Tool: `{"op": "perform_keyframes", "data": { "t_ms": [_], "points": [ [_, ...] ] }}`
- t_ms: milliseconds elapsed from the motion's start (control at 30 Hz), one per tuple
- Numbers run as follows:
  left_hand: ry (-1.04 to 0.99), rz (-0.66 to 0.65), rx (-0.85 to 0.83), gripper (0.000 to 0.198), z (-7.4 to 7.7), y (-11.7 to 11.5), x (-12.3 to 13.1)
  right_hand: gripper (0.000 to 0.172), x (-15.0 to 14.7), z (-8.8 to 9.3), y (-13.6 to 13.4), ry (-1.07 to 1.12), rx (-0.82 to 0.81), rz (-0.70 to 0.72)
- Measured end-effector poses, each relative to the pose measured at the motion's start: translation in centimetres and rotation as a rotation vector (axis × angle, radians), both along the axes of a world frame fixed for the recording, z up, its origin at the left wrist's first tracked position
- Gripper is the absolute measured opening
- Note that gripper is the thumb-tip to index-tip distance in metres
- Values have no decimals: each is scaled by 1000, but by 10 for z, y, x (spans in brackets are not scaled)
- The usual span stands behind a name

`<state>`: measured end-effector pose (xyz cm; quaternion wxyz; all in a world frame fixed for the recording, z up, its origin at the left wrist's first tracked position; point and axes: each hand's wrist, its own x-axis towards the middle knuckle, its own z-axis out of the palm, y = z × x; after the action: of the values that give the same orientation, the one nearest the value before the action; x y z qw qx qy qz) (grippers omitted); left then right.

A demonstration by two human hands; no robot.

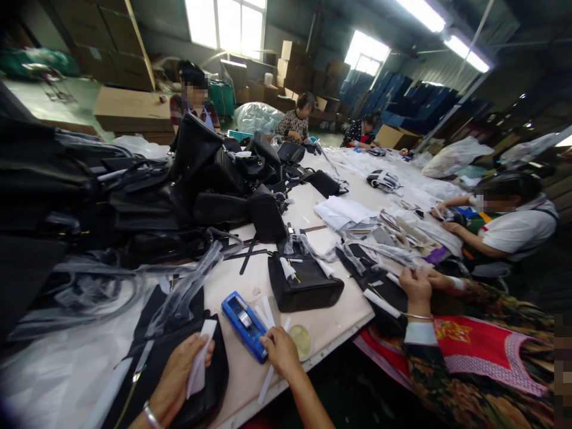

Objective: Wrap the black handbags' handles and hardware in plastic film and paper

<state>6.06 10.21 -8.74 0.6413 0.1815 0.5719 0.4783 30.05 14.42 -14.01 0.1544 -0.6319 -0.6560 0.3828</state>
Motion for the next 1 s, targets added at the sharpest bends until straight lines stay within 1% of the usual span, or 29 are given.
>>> {"op": "perform_keyframes", "data": {
  "t_ms": [100, 200, 267, 333, 400, 433, 500, 567, 633, 700, 733, 800, 833, 900, 933, 1000],
  "points": [
    [3, 1, -14, 29, -3, -2, -2, 16, -1, 2, -1, 23, 1, -9],
    [6, 3, -20, 30, -4, -4, -3, 16, 3, 15, -8, 79, 76, 19],
    [0, 9, -12, 30, -4, -4, -3, 19, 8, 25, -17, 100, 109, 2],
    [-7, 15, -9, 30, -3, -3, -3, 22, 14, 29, -25, 115, 50, -42],
    [-15, 24, -20, 29, -2, -1, -2, 23, 18, 26, -30, 132, -45, -83],
    [-20, 28, -28, 28, -1, 0, -2, 23, 19, 21, -32, 134, -79, -101],
    [-36, 33, -36, 26, -2, 1, -2, 23, 21, 9, -34, 105, -99, -131],
    [-56, 35, -34, 25, -3, 2, -3, 23, 22, -3, -34, 69, -95, -141],
    [-81, 36, -33, 25, -3, 3, -4, 20, 25, -12, -35, 25, -61, -127],
    [-102, 47, -35, 26, -3, 2, -5, 16, 30, -14, -36, -66, -2, -93],
    [-109, 52, -35, 27, -3, 2, -5, 16, 32, -12, -36, -120, 32, -79],
    [-110, 57, -29, 28, -3, 2, -4, 19, 32, 1, -33, -175, 116, -63],
    [-109, 55, -24, 28, -3, 2, -4, 21, 28, 11, -30, -153, 156, -64],
    [-104, 49, -13, 29, -4, 3, -3, 23, 10, 36, -21, -23, 218, -43],
    [-98, 47, -6, 29, -5, 3, -3, 23, -4, 50, -15, 68, 213, -11],
    [-76, 40, 7, 30, -6, 4, -2, 21, -37, 74, -3, 257, 115, 107]
  ]
}}
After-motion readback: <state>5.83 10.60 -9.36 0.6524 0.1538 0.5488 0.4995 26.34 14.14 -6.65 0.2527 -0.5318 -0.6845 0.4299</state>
